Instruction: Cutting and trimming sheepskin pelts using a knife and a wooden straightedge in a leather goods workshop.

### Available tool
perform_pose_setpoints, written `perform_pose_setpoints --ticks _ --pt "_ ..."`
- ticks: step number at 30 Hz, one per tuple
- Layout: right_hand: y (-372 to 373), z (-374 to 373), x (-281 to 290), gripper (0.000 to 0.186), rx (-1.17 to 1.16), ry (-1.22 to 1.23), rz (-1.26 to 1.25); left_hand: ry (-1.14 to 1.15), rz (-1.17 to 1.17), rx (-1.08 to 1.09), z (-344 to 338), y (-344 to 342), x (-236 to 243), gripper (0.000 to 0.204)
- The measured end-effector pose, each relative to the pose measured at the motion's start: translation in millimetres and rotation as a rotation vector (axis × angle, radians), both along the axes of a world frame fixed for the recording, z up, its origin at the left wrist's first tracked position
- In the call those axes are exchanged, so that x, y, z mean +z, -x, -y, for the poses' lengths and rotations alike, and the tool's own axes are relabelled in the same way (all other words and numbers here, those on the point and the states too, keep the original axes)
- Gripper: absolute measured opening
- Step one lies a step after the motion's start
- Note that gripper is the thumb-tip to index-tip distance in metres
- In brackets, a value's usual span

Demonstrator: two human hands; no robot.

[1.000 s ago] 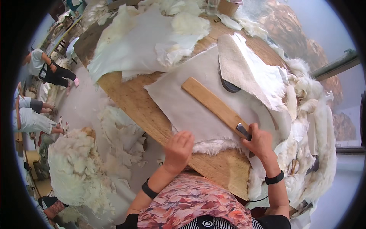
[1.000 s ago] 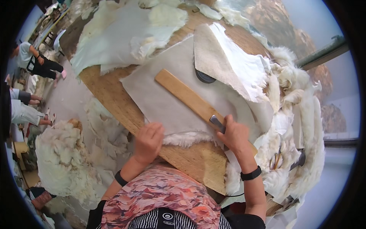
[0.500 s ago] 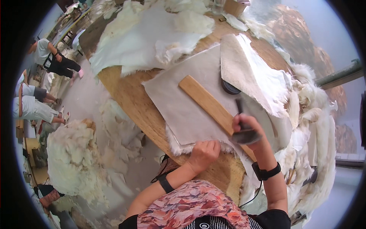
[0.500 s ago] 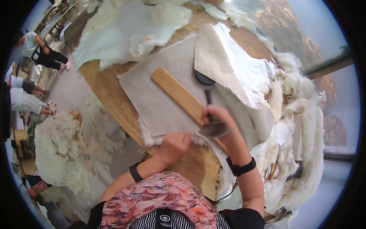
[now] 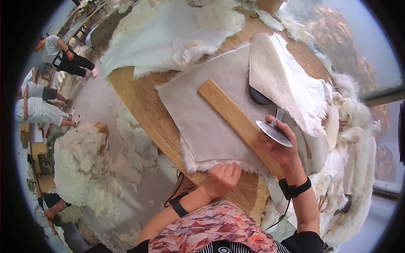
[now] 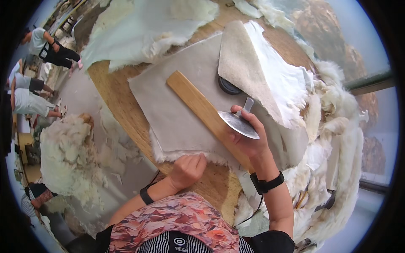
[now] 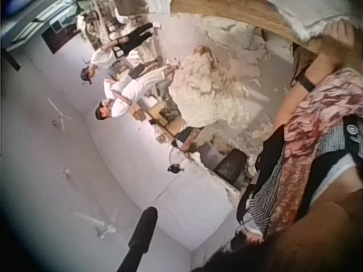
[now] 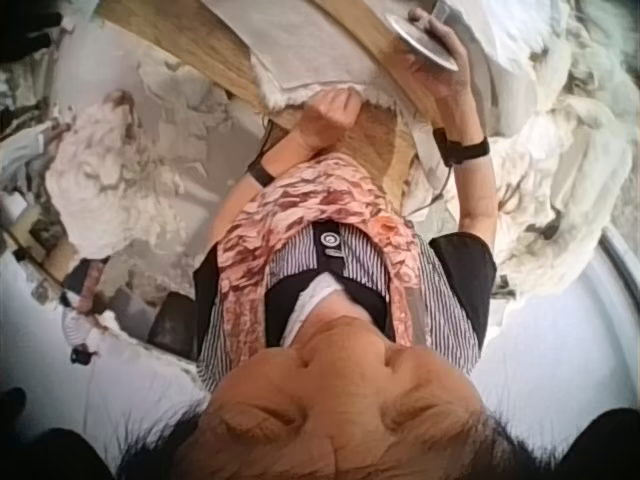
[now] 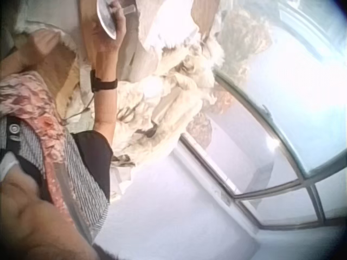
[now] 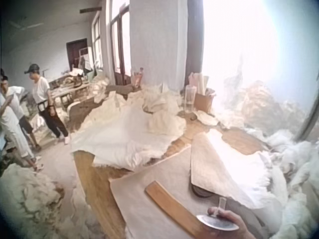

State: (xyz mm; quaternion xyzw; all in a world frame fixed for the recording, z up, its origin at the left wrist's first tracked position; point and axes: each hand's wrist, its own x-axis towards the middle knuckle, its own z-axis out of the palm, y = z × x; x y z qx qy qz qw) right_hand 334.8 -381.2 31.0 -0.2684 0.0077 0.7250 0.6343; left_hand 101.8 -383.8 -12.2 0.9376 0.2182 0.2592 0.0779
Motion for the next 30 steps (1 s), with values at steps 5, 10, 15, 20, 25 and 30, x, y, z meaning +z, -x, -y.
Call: perform_pose_setpoints --ticks 5,10,15,20,25,30 --pt "3.6 -1.6 -0.7 0.018 0.216 -0.052 0.643 -0.036 0.010 -0.019 1.3 0.5 -1.5 0.019" --pt "30.1 2.9 -1.0 0.014 0.491 -0.395 1.271 -0.024 0.015 -0.017 1.7 0.7 1.4 0.020" --pt "35.0 4.6 3.8 0.015 0.550 -0.496 1.469 -0.050 0.001 -0.015 2.0 1.4 1.6 0.015" --pt "38.0 6.9 4.6 0.016 0.560 -0.450 1.352 -0.056 0.041 -0.017 1.6 1.7 -1.4 0.013" --pt "40.3 6.1 2.8 0.017 0.554 -0.468 1.400 -0.062 0.043 -0.005 2.6 0.7 -4.1 0.011" --pt "40.2 4.0 7.3 0.018 0.587 -0.508 1.481 -0.066 0.047 0.002 2.8 -0.3 -5.8 0.010"
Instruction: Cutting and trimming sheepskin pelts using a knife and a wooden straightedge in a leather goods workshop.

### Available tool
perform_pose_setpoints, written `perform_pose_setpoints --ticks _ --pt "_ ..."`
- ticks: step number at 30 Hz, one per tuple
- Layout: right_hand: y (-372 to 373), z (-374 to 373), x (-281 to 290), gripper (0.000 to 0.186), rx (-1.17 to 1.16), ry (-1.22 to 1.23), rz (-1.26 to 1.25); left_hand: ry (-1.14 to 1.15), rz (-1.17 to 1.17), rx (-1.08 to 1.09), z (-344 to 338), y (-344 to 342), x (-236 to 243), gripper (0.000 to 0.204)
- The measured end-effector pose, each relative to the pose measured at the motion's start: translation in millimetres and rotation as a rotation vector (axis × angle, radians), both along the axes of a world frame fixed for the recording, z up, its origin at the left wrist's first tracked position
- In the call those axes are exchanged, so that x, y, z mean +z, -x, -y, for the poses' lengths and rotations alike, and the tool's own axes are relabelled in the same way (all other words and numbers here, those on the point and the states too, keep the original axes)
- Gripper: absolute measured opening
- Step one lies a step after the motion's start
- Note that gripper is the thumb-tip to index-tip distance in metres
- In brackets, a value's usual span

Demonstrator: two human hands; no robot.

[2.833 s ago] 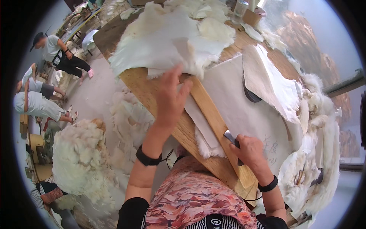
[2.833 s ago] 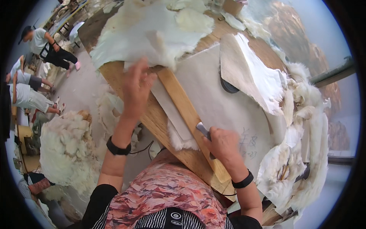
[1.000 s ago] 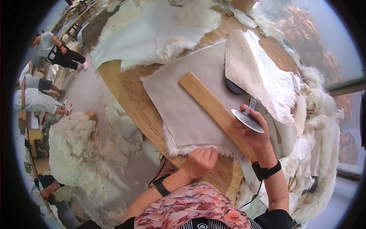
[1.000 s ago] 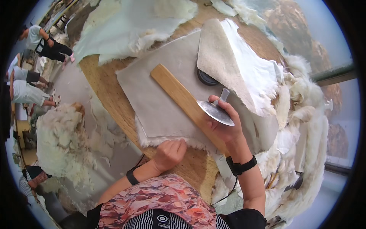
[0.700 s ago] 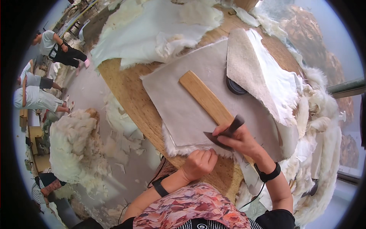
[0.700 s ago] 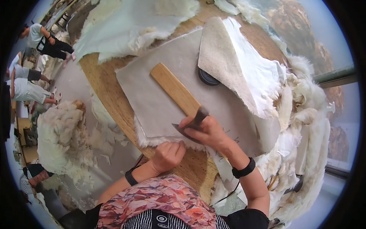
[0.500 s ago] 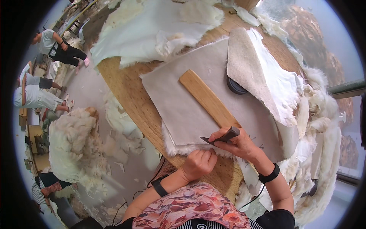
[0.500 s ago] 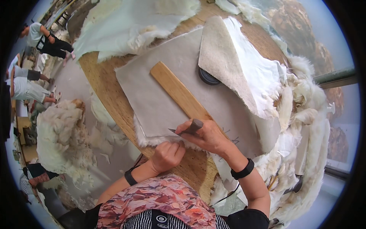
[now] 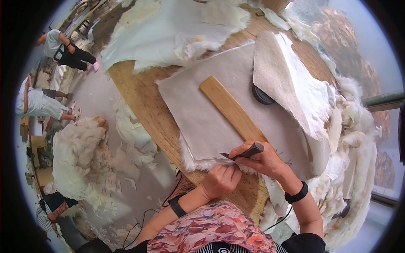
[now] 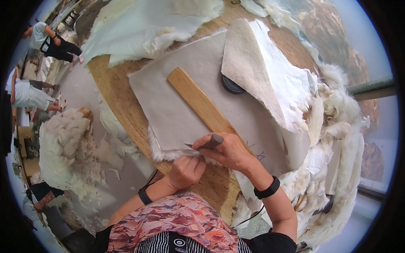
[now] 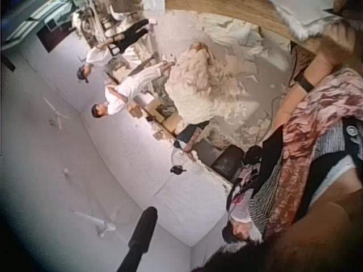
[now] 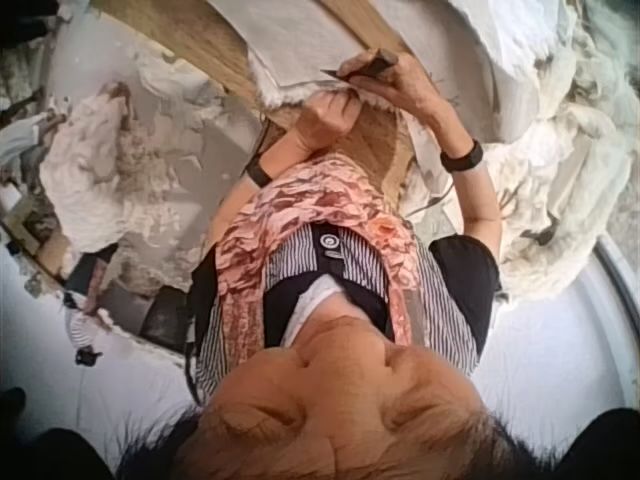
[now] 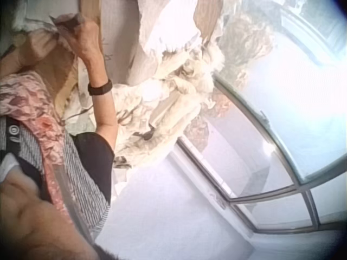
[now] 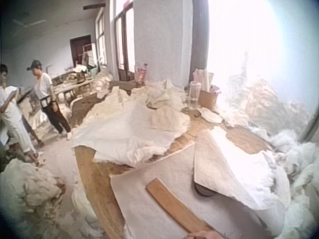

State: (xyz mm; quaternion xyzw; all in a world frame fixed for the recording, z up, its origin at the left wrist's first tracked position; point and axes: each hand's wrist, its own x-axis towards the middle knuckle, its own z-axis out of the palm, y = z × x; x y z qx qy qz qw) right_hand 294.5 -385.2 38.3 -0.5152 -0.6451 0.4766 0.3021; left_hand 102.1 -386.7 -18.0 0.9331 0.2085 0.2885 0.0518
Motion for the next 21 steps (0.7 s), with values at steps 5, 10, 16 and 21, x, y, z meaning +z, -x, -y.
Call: perform_pose_setpoints --ticks 5,10,16,21 --pt "-0.3 -1.5 4.6 0.019 0.029 0.014 0.091 0.026 0.025 -0.010 -1.9 -0.5 -0.6 0.010" --pt "-5.3 -4.3 15.3 0.019 0.145 -0.017 0.206 0.072 0.029 0.000 0.0 3.1 -0.7 0.012" --pt "-5.6 -9.0 14.2 0.018 0.202 -0.021 0.246 0.129 0.039 0.002 1.4 6.1 1.3 0.013" --pt "7.4 -19.3 12.1 0.017 0.238 -0.080 0.282 0.139 0.033 0.019 4.0 5.0 3.2 0.010"
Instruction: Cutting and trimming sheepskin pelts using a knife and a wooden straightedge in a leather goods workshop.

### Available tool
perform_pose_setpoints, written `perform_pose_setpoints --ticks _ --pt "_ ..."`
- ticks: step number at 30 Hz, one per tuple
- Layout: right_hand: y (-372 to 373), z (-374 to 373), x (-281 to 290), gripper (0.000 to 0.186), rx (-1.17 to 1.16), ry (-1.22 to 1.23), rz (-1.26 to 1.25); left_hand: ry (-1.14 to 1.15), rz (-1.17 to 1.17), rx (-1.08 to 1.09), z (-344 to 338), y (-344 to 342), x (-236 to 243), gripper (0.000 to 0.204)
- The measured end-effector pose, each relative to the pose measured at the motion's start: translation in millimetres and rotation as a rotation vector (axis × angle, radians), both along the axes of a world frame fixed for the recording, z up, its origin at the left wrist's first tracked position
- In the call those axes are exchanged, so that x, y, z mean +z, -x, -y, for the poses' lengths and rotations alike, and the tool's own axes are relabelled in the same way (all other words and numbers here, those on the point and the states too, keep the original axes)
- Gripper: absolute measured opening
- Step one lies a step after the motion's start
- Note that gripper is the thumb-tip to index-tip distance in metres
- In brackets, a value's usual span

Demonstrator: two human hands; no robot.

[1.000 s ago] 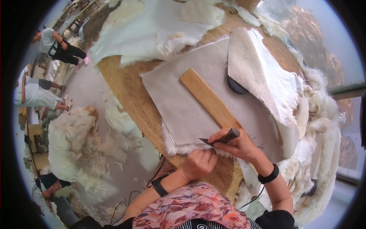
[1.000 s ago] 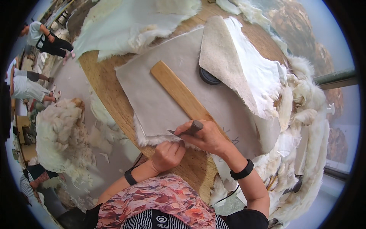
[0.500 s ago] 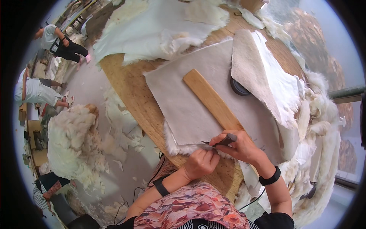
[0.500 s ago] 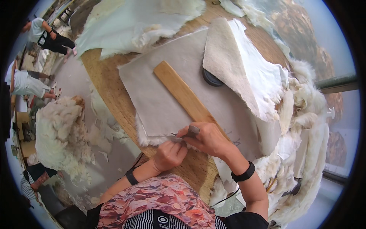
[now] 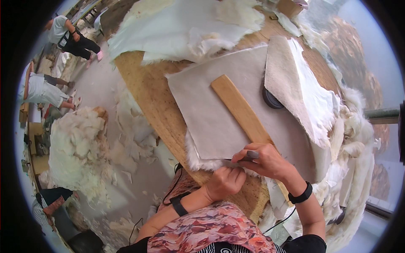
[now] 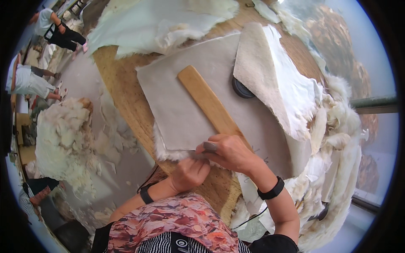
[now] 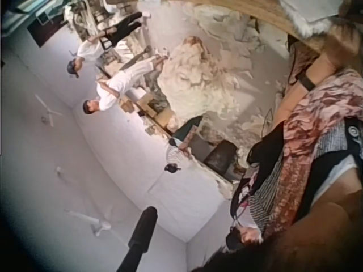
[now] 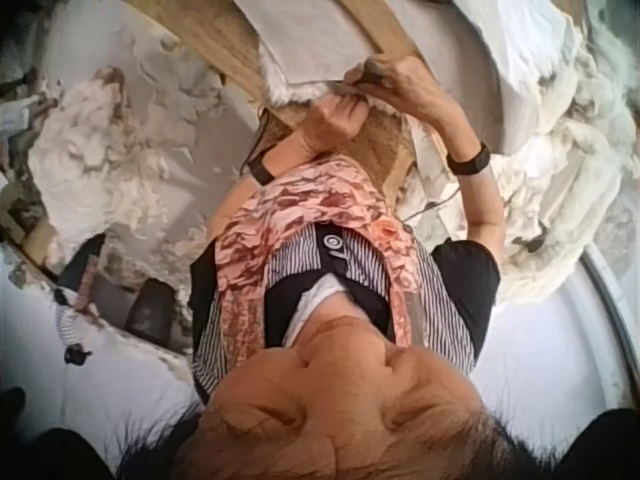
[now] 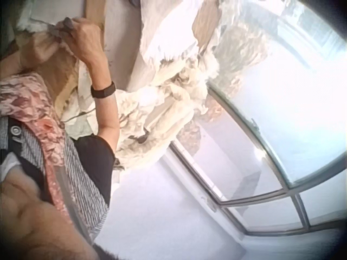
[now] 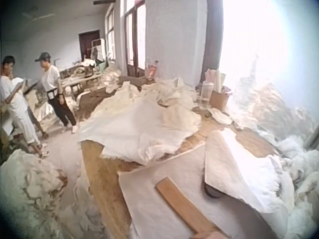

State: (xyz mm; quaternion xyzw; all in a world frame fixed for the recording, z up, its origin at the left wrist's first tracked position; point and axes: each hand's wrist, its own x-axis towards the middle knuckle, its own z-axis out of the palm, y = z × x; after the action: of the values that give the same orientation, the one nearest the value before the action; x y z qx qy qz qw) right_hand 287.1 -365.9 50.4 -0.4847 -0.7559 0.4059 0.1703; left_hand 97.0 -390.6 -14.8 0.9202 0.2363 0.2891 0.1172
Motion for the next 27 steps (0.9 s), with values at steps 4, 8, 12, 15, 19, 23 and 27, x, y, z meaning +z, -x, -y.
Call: perform_pose_setpoints --ticks 4,8,12,15,19,23,27 --pt "5.9 -3.2 -2.6 0.017 0.011 -0.009 0.002 0.020 0.011 -0.003 3.4 2.6 0.5 0.009" --pt "5.6 -4.4 -8.0 0.017 0.014 0.005 -0.017 0.056 0.000 -0.008 3.0 5.4 11.1 0.010" --pt "12.6 -7.9 -16.5 0.017 0.037 -0.062 -0.065 0.065 0.022 0.002 6.1 7.7 12.8 0.012" --pt "19.2 -11.5 -16.1 0.016 0.037 -0.031 -0.093 0.131 0.081 0.018 7.2 9.3 17.7 0.010" --pt "30.9 -18.6 -20.2 0.017 0.075 -0.052 -0.074 0.428 0.191 -0.045 15.3 5.9 33.4 0.011" --pt "36.4 -23.7 -9.2 0.019 0.128 -0.026 -0.038 0.680 0.185 -0.238 13.8 12.3 27.6 0.014" --pt "32.3 -23.7 1.7 0.020 -0.121 0.221 -0.450 0.785 0.132 -0.260 15.8 21.7 16.6 0.019"
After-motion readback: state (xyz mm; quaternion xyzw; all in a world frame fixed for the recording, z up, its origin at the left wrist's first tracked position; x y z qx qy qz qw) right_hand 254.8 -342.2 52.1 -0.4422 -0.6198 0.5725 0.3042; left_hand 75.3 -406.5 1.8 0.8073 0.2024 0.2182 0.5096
